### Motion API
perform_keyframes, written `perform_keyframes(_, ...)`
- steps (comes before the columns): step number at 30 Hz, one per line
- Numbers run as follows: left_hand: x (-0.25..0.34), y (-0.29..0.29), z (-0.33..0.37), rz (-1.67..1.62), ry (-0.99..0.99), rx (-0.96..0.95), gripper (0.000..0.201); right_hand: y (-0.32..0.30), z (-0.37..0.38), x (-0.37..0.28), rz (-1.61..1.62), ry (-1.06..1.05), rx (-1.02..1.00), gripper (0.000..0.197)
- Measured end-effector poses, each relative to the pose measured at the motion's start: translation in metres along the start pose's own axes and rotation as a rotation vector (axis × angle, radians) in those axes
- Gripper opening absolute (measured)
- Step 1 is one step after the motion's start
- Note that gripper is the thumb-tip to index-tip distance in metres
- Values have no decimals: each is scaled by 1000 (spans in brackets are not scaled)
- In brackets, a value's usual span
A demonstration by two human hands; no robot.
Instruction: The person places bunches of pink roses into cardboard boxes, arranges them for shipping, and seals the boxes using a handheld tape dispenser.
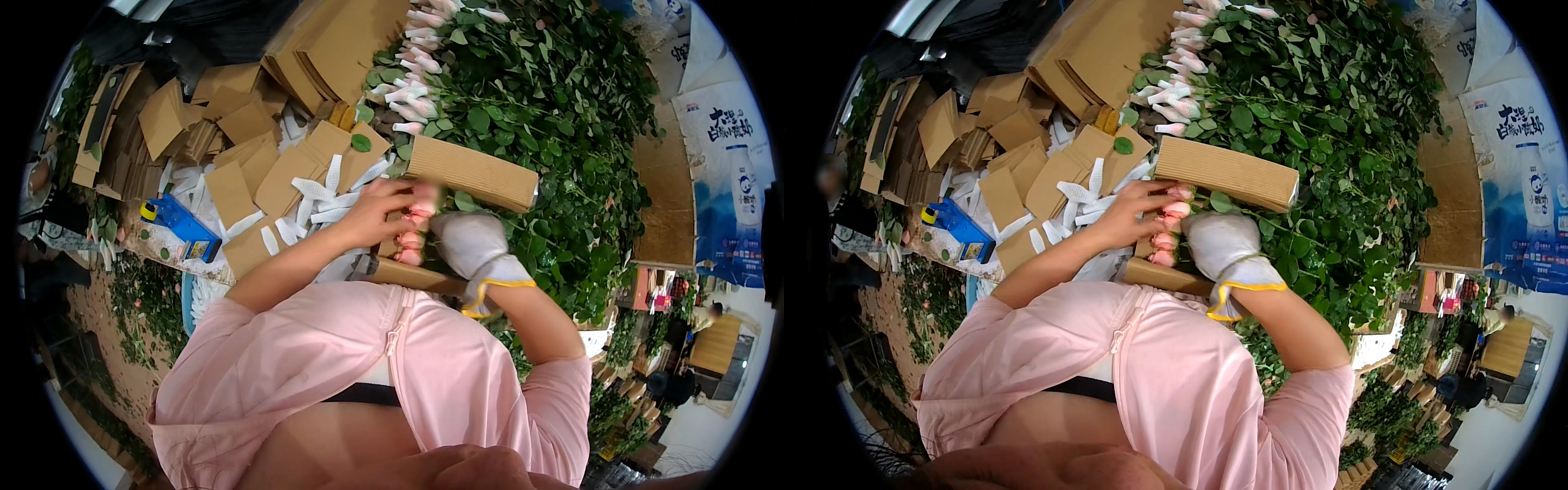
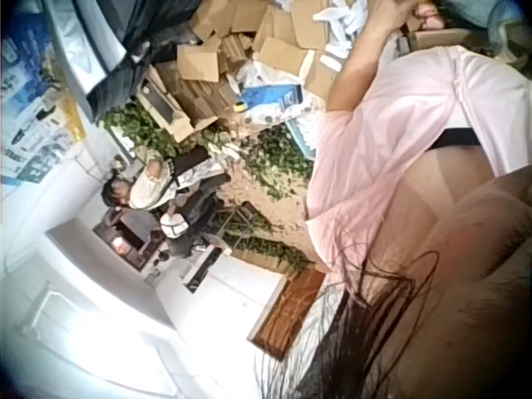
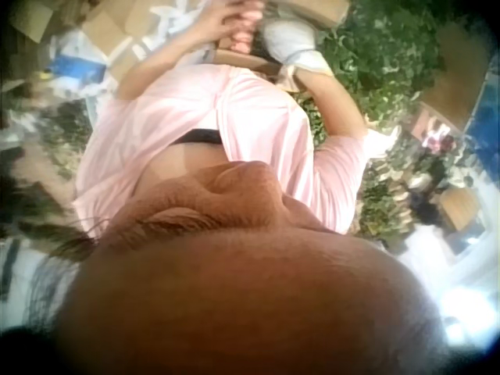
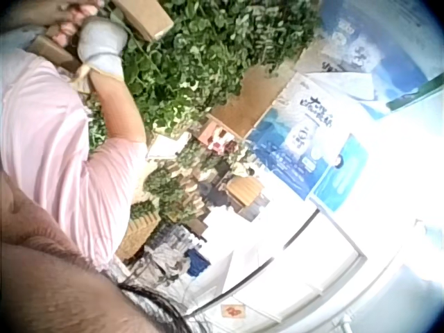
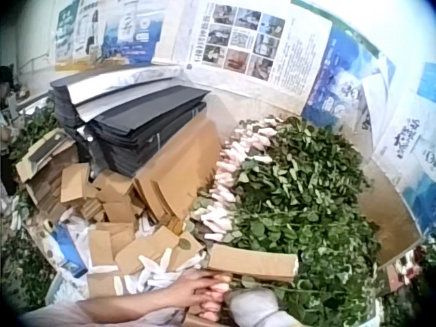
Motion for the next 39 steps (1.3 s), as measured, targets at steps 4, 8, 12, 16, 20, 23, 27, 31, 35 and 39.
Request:
perform_keyframes(4,-13,-24,-31,-77,-272,116,23,-26,-27,12,54,46,284,16)
perform_keyframes(8,12,-11,-20,-16,-93,-151,33,-22,-9,-6,-54,129,144,14)
perform_keyframes(12,13,8,-16,12,-92,-203,44,7,16,5,1,115,25,18)
perform_keyframes(16,8,10,-16,23,-132,-154,47,19,19,20,601,269,176,17)
perform_keyframes(20,10,10,-13,38,-67,-186,48,17,19,22,454,166,256,18)
perform_keyframes(23,9,10,-11,57,-80,-206,48,5,13,19,199,137,204,18)
perform_keyframes(27,0,13,-18,29,-194,-202,44,-22,-5,-9,18,-4,-155,20)
perform_keyframes(31,6,15,-16,-5,-199,-216,43,72,6,23,593,-87,-154,20)
perform_keyframes(35,5,13,-23,14,-204,-175,48,58,4,17,576,-17,-250,21)
perform_keyframes(39,6,12,-21,-14,-235,-196,48,51,4,16,697,97,-287,19)
Point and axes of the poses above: each hand's wrist, its own z-axis towards the middle knuckle, its own y-axis out of the palm, x = y × z, the point moved 4 cm from there along z, towards the middle knuckle, and after that the axes turned 3 degrees about x, right-handed, at the moved point
